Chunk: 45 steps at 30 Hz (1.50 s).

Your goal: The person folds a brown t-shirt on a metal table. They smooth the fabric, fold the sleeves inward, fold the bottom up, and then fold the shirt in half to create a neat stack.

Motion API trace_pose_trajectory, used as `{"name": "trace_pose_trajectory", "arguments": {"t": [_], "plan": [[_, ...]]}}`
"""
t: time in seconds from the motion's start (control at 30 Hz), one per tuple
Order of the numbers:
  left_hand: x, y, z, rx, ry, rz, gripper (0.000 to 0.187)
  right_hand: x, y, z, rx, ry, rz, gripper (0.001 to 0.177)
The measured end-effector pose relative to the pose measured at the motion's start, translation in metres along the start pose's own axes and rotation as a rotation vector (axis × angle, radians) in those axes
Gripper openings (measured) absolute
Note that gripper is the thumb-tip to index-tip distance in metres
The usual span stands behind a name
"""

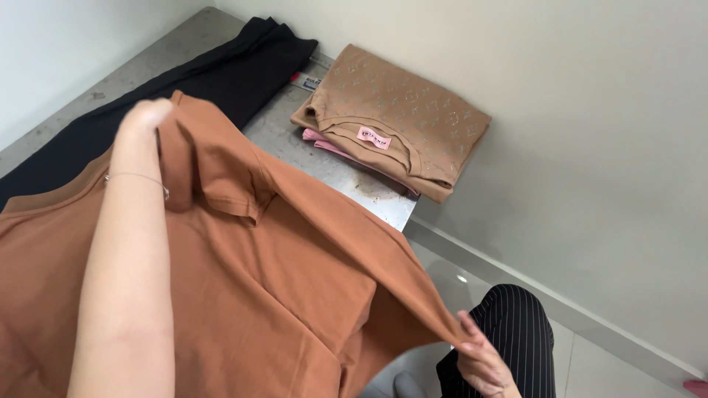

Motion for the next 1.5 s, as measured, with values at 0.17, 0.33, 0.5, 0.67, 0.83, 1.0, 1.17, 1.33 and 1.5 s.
{"name": "trace_pose_trajectory", "arguments": {"t": [0.17,0.33,0.5,0.67,0.83,1.0,1.17,1.33,1.5], "plan": [[0.002,0.038,-0.03,0.012,-0.041,-0.01,0.056,-0.041,-0.029,0.032,0.133,-0.488,-0.539,0.041],[-0.018,0.016,-0.072,-0.004,-0.133,0.026,0.045,-0.022,-0.033,0.066,0.036,-0.673,-0.913,0.022],[-0.028,-0.007,-0.135,-0.111,0.104,-0.275,0.066,0.09,0.008,0.088,-0.7,-0.697,-1.955,0.018],[-0.042,-0.001,-0.175,-0.138,0.195,-0.163,0.042,0.257,0.001,0.136,-1.167,-0.224,-2.032,0.012],[-0.044,0.003,-0.211,-0.017,0.25,-0.289,0.066,0.354,-0.03,0.203,-1.183,0.112,-2.075,0.023],[-0.036,0.051,-0.19,-0.108,0.184,-0.616,0.079,0.402,-0.099,0.272,-0.486,0.402,-2.483,0.053],[-0.026,0.092,-0.17,-0.103,-0.064,-0.321,0.078,0.365,-0.142,0.357,-1.115,0.444,-2.811,0.035],[-0.027,0.127,-0.159,-0.019,-0.044,-0.309,0.067,0.353,-0.147,0.386,-1.298,0.407,-2.835,0.009],[-0.065,0.106,-0.169,-0.008,-0.32,0.026,0.051,0.42,-0.13,0.358,-0.4,0.533,-2.055,0.031]]}}
Point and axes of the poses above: each hand's wrist, its own z-axis towards the middle knuckle, its own x-axis out of the palm, y = z × x, the point moved 7 cm from there along z, towards the middle knuckle, and after that the axes turned 7 degrees about -z, right-handed, at the moved point
